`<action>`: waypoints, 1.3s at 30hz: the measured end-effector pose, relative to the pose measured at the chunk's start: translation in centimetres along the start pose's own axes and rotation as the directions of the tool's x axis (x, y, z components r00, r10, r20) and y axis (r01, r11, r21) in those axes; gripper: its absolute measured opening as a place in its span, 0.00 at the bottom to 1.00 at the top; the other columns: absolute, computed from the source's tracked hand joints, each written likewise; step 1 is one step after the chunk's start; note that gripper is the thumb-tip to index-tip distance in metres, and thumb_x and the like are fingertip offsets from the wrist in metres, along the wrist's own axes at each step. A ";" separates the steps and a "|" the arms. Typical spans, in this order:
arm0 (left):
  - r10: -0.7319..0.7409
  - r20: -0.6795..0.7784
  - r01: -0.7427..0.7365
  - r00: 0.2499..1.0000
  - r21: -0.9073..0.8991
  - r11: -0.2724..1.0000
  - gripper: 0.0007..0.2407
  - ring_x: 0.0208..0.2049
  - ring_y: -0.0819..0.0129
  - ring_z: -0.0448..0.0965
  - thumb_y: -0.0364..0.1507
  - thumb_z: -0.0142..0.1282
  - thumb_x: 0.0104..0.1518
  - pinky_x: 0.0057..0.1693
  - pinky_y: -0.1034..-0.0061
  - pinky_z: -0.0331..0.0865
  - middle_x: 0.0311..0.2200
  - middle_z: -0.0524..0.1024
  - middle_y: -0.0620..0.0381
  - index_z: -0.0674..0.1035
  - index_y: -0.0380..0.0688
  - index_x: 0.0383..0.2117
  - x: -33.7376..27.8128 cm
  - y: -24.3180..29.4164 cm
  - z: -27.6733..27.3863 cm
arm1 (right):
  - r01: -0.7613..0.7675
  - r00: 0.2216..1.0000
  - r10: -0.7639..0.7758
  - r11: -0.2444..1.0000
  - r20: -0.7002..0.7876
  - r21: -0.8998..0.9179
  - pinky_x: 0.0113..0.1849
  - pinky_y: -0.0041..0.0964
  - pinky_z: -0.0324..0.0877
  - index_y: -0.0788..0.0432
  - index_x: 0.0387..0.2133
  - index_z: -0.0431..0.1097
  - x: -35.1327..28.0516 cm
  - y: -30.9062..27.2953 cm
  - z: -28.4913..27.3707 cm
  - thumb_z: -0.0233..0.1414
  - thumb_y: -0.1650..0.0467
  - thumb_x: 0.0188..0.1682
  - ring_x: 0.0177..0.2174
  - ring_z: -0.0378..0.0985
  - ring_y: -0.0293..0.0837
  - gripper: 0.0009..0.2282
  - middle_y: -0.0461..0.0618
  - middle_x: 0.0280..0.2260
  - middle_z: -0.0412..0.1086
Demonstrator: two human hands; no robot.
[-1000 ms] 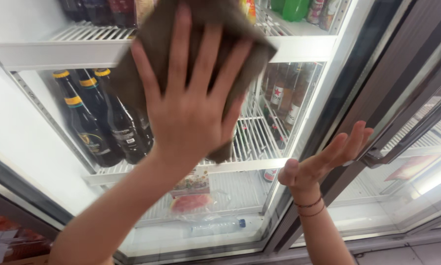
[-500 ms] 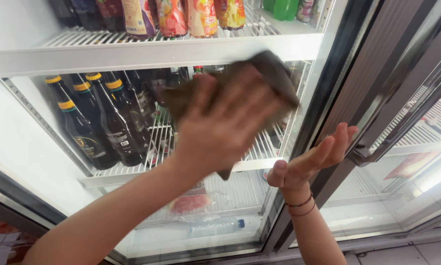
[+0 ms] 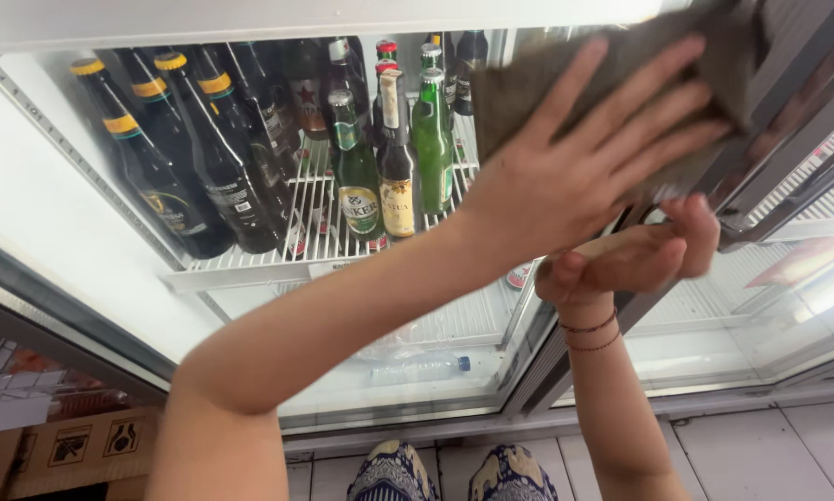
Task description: The person cleans the glass door of a commercial refrigerator using a spray bottle and cloths. They spray the surface, wipe it with a dark cloth, then switch to a checkered cloth to continue wiping the door and frame.
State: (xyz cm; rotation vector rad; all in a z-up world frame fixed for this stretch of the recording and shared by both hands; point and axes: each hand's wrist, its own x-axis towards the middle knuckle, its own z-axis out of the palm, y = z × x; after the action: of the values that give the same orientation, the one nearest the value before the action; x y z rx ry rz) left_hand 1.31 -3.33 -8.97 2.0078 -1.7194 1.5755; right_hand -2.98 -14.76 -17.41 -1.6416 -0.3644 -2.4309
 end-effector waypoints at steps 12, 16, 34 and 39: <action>0.016 0.067 -0.024 0.998 0.126 0.992 0.24 0.76 0.59 0.41 0.41 0.40 0.76 0.78 0.48 0.27 0.76 0.48 0.57 0.56 0.51 0.76 -11.0 9.7 5.4 | -0.410 0.888 0.417 0.909 0.194 -0.078 0.44 0.35 0.61 0.52 0.67 0.47 -9.7 -5.1 -11.2 0.35 0.51 0.60 0.44 0.59 0.39 0.27 0.49 0.56 0.51; 0.242 0.246 -0.268 0.938 0.075 0.961 0.28 0.76 0.62 0.40 0.40 0.43 0.68 0.76 0.50 0.30 0.75 0.49 0.59 0.58 0.49 0.74 -15.6 15.0 9.8 | -0.489 0.827 0.530 0.843 0.188 -0.225 0.43 0.34 0.61 0.56 0.65 0.53 -13.2 -6.1 -13.9 0.33 0.51 0.60 0.45 0.59 0.40 0.28 0.50 0.55 0.53; -0.013 0.623 0.525 0.782 -0.647 0.553 0.22 0.71 0.49 0.46 0.32 0.35 0.70 0.69 0.35 0.36 0.72 0.50 0.49 0.57 0.51 0.72 -12.3 11.2 5.4 | -0.692 0.575 0.740 0.667 0.350 -0.274 0.48 0.36 0.60 0.60 0.67 0.53 -16.4 -10.6 -20.2 0.41 0.61 0.60 0.52 0.60 0.42 0.25 0.51 0.58 0.54; 0.270 0.232 -0.290 0.935 0.056 0.955 0.31 0.76 0.60 0.42 0.40 0.48 0.61 0.75 0.48 0.31 0.76 0.51 0.54 0.63 0.50 0.74 -18.8 18.3 12.4 | -0.709 0.533 0.743 0.654 0.405 -0.265 0.51 0.37 0.60 0.62 0.67 0.54 -16.6 -11.8 -21.2 0.43 0.63 0.59 0.53 0.61 0.45 0.25 0.52 0.58 0.55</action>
State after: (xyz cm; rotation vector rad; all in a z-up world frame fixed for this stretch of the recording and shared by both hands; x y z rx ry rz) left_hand -2.06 -4.72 -37.78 2.1303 -2.1395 1.5803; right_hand -18.93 -9.73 -41.61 -1.8985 0.3253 -1.3982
